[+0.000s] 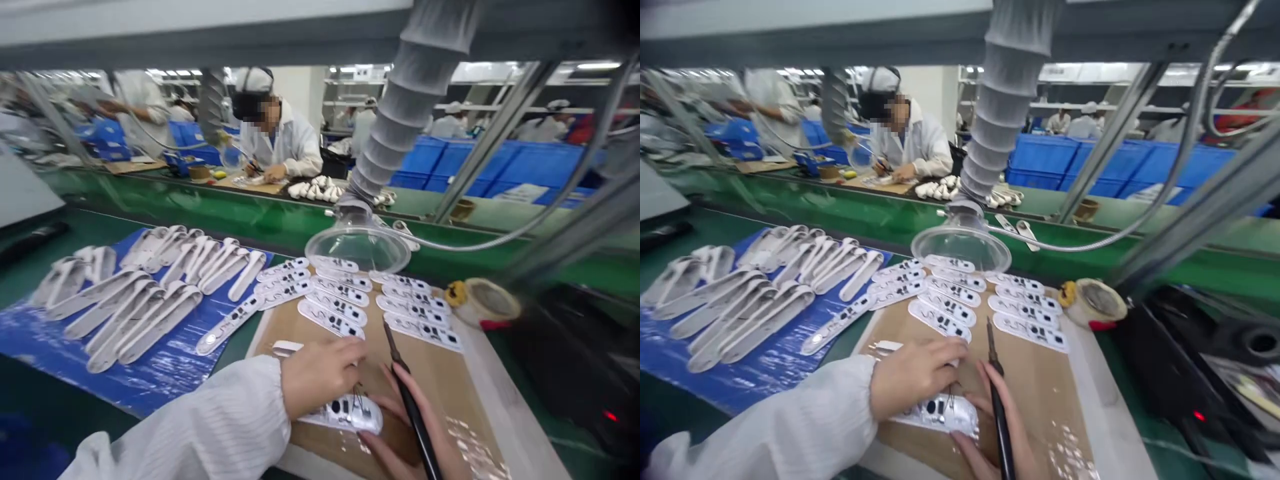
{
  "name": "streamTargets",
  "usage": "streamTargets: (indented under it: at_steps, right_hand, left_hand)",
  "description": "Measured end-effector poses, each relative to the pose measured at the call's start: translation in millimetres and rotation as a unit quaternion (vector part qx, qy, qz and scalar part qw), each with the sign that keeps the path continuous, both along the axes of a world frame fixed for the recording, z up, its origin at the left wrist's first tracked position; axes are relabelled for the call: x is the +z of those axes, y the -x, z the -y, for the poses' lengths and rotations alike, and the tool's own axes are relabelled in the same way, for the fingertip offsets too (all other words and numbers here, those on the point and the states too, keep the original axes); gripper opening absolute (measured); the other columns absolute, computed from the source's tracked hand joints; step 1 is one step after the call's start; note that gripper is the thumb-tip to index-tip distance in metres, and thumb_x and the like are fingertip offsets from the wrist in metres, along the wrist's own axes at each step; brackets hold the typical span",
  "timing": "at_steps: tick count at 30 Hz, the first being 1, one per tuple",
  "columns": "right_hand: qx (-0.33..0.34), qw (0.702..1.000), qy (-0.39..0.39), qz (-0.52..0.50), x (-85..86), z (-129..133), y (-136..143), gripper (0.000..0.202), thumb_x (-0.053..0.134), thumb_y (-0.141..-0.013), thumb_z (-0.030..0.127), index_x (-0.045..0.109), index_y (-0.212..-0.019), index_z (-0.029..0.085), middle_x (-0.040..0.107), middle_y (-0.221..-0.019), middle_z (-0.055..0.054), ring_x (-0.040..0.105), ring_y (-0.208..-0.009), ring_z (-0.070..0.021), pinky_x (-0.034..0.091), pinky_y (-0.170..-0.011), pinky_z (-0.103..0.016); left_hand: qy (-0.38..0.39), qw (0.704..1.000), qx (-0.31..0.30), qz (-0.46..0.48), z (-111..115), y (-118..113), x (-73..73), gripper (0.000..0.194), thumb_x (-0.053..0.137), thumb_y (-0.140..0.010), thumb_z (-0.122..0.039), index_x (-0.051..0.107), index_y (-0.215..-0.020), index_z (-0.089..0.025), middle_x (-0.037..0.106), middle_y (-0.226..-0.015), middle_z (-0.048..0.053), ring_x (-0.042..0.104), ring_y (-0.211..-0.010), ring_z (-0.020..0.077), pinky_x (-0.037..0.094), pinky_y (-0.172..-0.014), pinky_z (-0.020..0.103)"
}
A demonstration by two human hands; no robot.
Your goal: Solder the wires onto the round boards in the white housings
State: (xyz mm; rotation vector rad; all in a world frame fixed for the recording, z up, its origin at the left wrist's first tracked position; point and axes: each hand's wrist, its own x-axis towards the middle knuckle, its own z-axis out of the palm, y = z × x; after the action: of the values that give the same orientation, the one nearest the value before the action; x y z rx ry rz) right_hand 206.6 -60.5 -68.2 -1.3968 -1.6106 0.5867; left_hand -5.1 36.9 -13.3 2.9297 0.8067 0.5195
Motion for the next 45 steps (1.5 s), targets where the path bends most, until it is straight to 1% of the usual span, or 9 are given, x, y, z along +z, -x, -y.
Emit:
streamTargets:
  at_steps: [5, 10, 14, 17, 22, 26, 28, 33, 45]
  right_hand:
    - [0.051, 0.998, 0.031, 0.015, 24.4, 3, 4, 0.085, 0.077, -0.096, 0.028, 0.029, -0.165, 0.041, 0.057, -0.161, -0.008, 0.079, -0.117, -0.0275, 0.069, -0.099, -0.04]
    - [0.047, 0.997, 0.047, -0.034, 37.2, 1, 10, 0.092, 0.081, -0.093, 0.024, 0.028, -0.165, 0.045, 0.052, -0.165, -0.005, 0.077, -0.119, -0.0241, 0.067, -0.103, -0.039]
    - [0.014, 1.0, 0.022, -0.005, 39.6, -1, 13, 0.094, 0.084, -0.091, 0.022, 0.03, -0.165, 0.044, 0.059, -0.159, -0.005, 0.079, -0.115, -0.0242, 0.069, -0.099, -0.038]
    - [0.011, 1.0, 0.013, 0.012, 41.4, -2, 16, 0.092, 0.083, -0.091, 0.02, 0.032, -0.164, 0.041, 0.061, -0.157, -0.006, 0.08, -0.11, -0.0235, 0.071, -0.091, -0.034]
    - [0.003, 0.998, 0.022, -0.062, 51.4, 2, 7, 0.085, 0.084, -0.091, 0.02, 0.039, -0.161, 0.04, 0.065, -0.153, -0.004, 0.077, -0.12, -0.0224, 0.066, -0.103, -0.036]
    - [-0.153, 0.979, -0.078, -0.113, 62.5, 7, -19, 0.026, 0.071, -0.103, 0.032, 0.074, -0.128, 0.03, 0.082, -0.094, 0.001, 0.078, -0.069, -0.0171, 0.067, -0.075, -0.034]
    - [-0.181, 0.965, -0.143, -0.123, 63.3, 6, -31, 0.022, 0.067, -0.105, 0.043, 0.081, -0.107, 0.026, 0.077, -0.081, 0.001, 0.064, -0.051, -0.0122, 0.057, -0.055, -0.03]
    - [-0.146, 0.97, -0.152, -0.122, 54.5, 2, -35, 0.022, 0.064, -0.105, 0.033, 0.079, -0.089, 0.026, 0.071, -0.072, 0.001, 0.058, -0.051, -0.0125, 0.039, -0.038, -0.027]
    - [-0.074, 0.987, -0.124, -0.074, 52.6, 4, -36, 0.015, 0.065, -0.102, 0.027, 0.079, -0.097, 0.029, 0.071, -0.071, 0.001, 0.059, -0.054, -0.017, 0.042, -0.043, -0.032]
  left_hand:
    - [0.019, 0.999, -0.032, 0.028, -3, 3, -0.1, 0.017, 0.059, -0.106, -0.018, 0.073, -0.097, -0.015, 0.066, -0.146, 0.015, 0.06, -0.144, 0.0286, 0.061, -0.111, 0.042]
    - [0.048, 0.996, -0.059, 0.05, -7, -2, 16.5, 0.024, 0.051, -0.107, -0.013, 0.072, -0.094, -0.014, 0.067, -0.142, 0.016, 0.057, -0.145, 0.0297, 0.057, -0.117, 0.047]
    - [0.04, 0.996, -0.012, 0.079, 11, -7, 24.0, 0.025, 0.049, -0.105, -0.009, 0.071, -0.095, -0.015, 0.07, -0.136, 0.013, 0.056, -0.145, 0.0331, 0.032, -0.129, 0.067]
    - [0.058, 0.989, 0.046, 0.131, 28, -6, 20.2, 0.021, 0.054, -0.105, -0.012, 0.07, -0.094, -0.019, 0.069, -0.135, 0.01, 0.053, -0.146, 0.0292, 0.024, -0.132, 0.062]
    - [0.106, 0.976, 0.091, 0.169, 36, -6, 13.3, 0.016, 0.061, -0.104, -0.018, 0.072, -0.093, -0.022, 0.067, -0.136, 0.008, 0.053, -0.143, 0.0262, 0.022, -0.132, 0.057]
    - [0.105, 0.976, 0.1, 0.165, 31, -10, 13.6, 0.015, 0.062, -0.103, -0.019, 0.071, -0.091, -0.022, 0.069, -0.133, 0.008, 0.058, -0.137, 0.0256, 0.023, -0.13, 0.057]
    - [0.103, 0.976, 0.101, 0.161, 31, -11, 14.3, 0.015, 0.062, -0.103, -0.019, 0.07, -0.09, -0.022, 0.07, -0.132, 0.008, 0.059, -0.136, 0.0258, 0.024, -0.128, 0.056]
    - [0.113, 0.977, 0.1, 0.153, 31, -11, 16.3, 0.015, 0.063, -0.101, -0.018, 0.071, -0.089, -0.022, 0.069, -0.133, 0.007, 0.058, -0.137, 0.0268, 0.028, -0.126, 0.056]
    - [0.122, 0.977, 0.103, 0.144, 30, -10, 17.0, 0.015, 0.064, -0.101, -0.019, 0.072, -0.089, -0.024, 0.068, -0.134, 0.007, 0.058, -0.137, 0.0257, 0.03, -0.125, 0.053]
